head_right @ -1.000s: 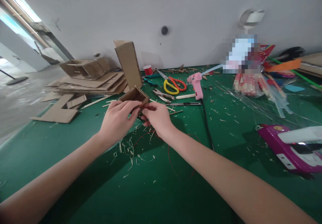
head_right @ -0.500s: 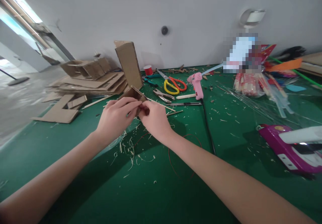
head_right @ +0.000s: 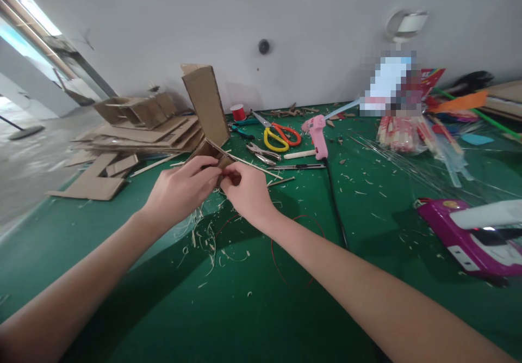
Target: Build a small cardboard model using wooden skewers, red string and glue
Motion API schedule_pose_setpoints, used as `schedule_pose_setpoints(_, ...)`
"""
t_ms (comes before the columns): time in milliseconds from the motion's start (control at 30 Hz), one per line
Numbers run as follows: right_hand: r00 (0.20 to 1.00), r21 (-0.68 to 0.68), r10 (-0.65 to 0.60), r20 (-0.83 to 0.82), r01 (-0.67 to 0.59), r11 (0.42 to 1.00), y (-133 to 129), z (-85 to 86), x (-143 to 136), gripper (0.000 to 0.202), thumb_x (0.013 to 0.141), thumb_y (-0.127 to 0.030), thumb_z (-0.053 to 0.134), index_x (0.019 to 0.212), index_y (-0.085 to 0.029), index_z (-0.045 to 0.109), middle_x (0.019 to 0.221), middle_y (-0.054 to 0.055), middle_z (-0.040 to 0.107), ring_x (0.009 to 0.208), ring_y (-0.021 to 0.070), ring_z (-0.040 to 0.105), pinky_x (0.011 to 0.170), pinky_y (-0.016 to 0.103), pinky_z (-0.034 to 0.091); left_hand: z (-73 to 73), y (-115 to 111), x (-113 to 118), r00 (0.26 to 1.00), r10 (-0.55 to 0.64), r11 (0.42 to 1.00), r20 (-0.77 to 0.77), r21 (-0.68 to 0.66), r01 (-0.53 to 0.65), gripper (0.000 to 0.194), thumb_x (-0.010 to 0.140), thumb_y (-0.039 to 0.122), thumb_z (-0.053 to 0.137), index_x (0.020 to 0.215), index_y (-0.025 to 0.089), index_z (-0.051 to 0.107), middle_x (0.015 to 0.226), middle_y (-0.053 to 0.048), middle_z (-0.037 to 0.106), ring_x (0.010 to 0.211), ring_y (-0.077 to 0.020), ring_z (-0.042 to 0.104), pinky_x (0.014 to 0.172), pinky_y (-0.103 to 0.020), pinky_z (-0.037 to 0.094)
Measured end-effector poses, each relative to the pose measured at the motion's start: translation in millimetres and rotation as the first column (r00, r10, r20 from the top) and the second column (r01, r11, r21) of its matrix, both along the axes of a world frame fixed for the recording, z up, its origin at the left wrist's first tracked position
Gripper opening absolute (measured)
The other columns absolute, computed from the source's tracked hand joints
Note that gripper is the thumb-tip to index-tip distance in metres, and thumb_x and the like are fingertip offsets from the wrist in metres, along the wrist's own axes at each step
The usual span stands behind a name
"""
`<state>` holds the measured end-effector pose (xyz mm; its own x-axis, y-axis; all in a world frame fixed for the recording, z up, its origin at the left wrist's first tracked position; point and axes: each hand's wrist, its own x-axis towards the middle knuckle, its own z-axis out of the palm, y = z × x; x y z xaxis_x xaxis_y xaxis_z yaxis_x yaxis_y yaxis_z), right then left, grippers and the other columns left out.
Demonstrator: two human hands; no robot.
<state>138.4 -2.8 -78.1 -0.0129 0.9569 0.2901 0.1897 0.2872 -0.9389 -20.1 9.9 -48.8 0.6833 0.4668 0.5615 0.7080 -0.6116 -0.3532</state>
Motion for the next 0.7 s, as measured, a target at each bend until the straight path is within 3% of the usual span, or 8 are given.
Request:
schedule_pose_setpoints(167, 1.0, 0.059, 0.012, 0.016, -0.012, 0.998, -0.5, -4.1, -1.2, 0.008, 0.073, -0.02, 0.055, 0.08, -0.02, 0.06, 0.074, 0.0, 0.066, 0.065, 0.0136, 0.061, 0.063, 0.03, 0.048, 0.6, -1.3, 4.6, 0.992, 0.069, 0.993, 0.101, -0.1, -0.059, 0.018, 0.086, 0.016, 0.049, 0.084, 0.019, 0.067, 0.1, -0.002, 0.069, 0.067, -0.0128, 0.064, 0.043, -0.026, 0.038)
schedule_pose_setpoints(367, 0.999, 0.059, 0.005, -0.035, -0.003, 0.998, 0.5, -6.7, -2.0, 0.01, 0.074, -0.022, 0.057, 0.084, -0.021, 0.055, 0.075, -0.001, 0.064, 0.065, 0.0136, 0.06, 0.064, 0.03, 0.049, 4.5, -1.6, 4.8, 0.984, 0.07, 0.979, 0.166, -0.2, -0.036, 0.016, 0.085, 0.017, 0.05, 0.088, 0.019, 0.066, 0.1, -0.002, 0.069, 0.074, -0.014, 0.065, 0.049, -0.024, 0.043)
schedule_pose_setpoints(533, 0.998, 0.058, 0.002, -0.061, 0.002, 0.998, 1.3, -6.6, -1.9, 0.014, 0.072, -0.021, 0.058, 0.083, -0.023, 0.049, 0.074, -0.002, 0.062, 0.068, 0.0135, 0.06, 0.063, 0.029, 0.048, 6.3, -0.6, 4.3, 0.983, 0.06, 0.974, 0.174, -0.227, -0.019, 0.027, 0.084, 0.016, 0.051, 0.102, 0.023, 0.069, 0.104, -0.003, 0.068, 0.077, -0.0144, 0.065, 0.054, -0.024, 0.047)
schedule_pose_setpoints(700, 0.999, 0.074, 0.001, -0.036, 0.001, 0.997, 0.4, -6.8, -2.2, 0.013, 0.073, -0.021, 0.057, 0.082, -0.023, 0.048, 0.074, -0.002, 0.061, 0.068, 0.0135, 0.06, 0.062, 0.029, 0.047, 5.8, -1.1, 2.1, 0.989, 0.048, 0.974, 0.141, -0.225, -0.016, 0.02, 0.083, 0.02, 0.054, 0.093, 0.023, 0.071, 0.105, -0.003, 0.067, 0.074, -0.015, 0.065, 0.052, -0.025, 0.046)
